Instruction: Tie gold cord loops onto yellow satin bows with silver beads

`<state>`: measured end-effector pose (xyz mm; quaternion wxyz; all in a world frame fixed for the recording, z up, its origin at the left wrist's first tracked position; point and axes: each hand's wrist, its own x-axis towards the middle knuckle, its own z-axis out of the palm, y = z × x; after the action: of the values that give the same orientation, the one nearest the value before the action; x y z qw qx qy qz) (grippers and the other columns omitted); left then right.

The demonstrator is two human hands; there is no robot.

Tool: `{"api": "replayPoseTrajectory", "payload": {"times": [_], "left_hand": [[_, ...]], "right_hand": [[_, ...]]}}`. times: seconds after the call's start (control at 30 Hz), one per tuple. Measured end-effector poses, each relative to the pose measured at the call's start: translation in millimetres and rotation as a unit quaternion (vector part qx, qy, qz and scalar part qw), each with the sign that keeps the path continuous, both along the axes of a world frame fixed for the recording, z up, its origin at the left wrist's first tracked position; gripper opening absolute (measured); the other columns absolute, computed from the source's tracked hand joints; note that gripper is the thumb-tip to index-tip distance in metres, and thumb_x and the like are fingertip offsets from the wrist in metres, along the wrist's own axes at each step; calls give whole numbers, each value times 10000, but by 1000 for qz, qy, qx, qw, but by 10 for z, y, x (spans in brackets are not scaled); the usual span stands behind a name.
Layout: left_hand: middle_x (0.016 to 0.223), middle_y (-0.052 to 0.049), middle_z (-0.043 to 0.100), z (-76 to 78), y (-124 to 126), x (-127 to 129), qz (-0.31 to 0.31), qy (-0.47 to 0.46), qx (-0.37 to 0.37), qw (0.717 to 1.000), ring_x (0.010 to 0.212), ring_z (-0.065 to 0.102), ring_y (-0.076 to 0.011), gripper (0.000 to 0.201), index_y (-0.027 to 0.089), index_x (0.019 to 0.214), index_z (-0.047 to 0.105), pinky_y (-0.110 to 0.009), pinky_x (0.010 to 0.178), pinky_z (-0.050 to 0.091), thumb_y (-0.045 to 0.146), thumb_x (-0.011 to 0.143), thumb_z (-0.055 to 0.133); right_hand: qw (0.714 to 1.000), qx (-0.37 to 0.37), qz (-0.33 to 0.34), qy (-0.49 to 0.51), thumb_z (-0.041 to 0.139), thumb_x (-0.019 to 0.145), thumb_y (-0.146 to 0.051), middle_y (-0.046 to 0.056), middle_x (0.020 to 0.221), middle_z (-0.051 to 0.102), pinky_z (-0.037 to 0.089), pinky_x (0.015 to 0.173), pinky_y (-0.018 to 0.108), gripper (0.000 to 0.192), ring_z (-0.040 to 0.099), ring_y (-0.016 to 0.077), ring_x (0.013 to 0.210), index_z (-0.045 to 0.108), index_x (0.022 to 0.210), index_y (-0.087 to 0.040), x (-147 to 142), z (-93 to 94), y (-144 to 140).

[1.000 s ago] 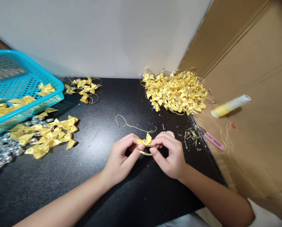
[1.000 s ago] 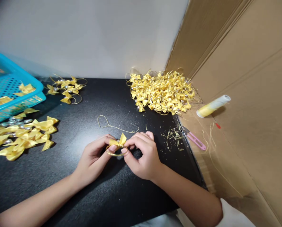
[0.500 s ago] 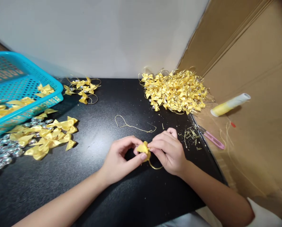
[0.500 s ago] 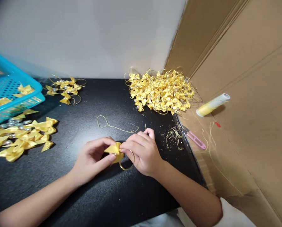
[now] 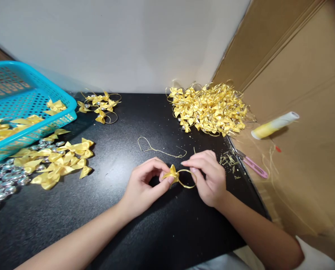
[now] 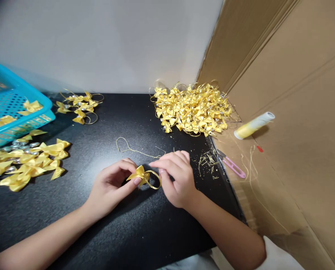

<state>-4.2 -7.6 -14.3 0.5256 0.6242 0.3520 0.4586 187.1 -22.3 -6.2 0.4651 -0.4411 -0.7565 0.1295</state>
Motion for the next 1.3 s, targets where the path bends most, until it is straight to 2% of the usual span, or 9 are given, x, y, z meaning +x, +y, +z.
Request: {"api": "replayPoseTrajectory", "payload": {"times": [0.1,0.17,0.27,0.43,0.67,0.97,1.07,1.17,1.3], "left_hand": [[721,-2,579,-17,-2,-5,11,13,-8,1000,646,550,-108,64,172,800,616,-227,607,479,134,810,665],[734,-5,584,-28,-4,-7,15,23,-2,1000,658,556,-112,65,173,808,614,-233,615,480,136,811,667],[741,-7,585,-37,-9,-5,15,37,29,999,662,556,-117,70,177,824,618,-236,603,472,133,810,671],[751,-8,590,-40,-17,-3,7,54,62,997,673,566,-122,82,180,840,621,-243,607,472,120,810,668],[763,-5,592,-47,-13,-5,-2,60,63,996,674,559,-117,80,183,831,618,-239,612,473,120,813,664],[792,-11,604,-55,-19,-3,-8,68,58,996,696,575,-115,76,178,846,626,-229,629,486,120,814,662],[794,-11,608,-41,-22,0,-8,69,60,996,686,572,-108,77,175,836,632,-217,620,486,110,809,663],[781,-9,614,-17,-22,7,-3,60,49,997,685,575,-107,75,174,831,639,-211,620,485,109,805,667],[790,-15,631,-21,-22,14,0,25,-21,999,715,588,-115,44,176,832,639,-217,648,497,145,819,668]], "right_hand": [[997,74,-21,15,516,813,-153,23,781,618,413,728,407,193,564,191,733,636,931,-247,5,46,-50],[993,107,-38,-22,608,762,-183,12,724,600,405,721,407,126,536,187,705,634,865,-249,-27,57,-76],[993,67,-77,-62,704,729,-211,16,713,616,394,721,399,97,537,192,730,647,804,-235,-96,49,-84],[996,-1,-78,-41,707,753,-230,17,733,646,382,726,390,50,557,183,735,663,765,-210,-165,34,-70],[997,-20,-68,-17,646,775,-136,5,697,629,361,707,366,95,553,160,712,648,704,-198,-177,34,-64],[997,-32,-63,-6,651,760,-174,11,708,639,361,713,371,34,566,169,714,646,735,-197,-172,27,-68],[997,-37,-60,-13,652,784,-174,5,704,644,357,722,372,65,568,166,715,640,726,-200,-173,16,-65],[998,-39,-55,-13,625,809,-149,-1,699,641,350,723,368,104,566,160,717,633,719,-201,-168,15,-60],[998,-41,-56,1,596,828,-133,1,700,632,347,718,361,131,563,153,713,618,713,-192,-162,27,-55]]}}
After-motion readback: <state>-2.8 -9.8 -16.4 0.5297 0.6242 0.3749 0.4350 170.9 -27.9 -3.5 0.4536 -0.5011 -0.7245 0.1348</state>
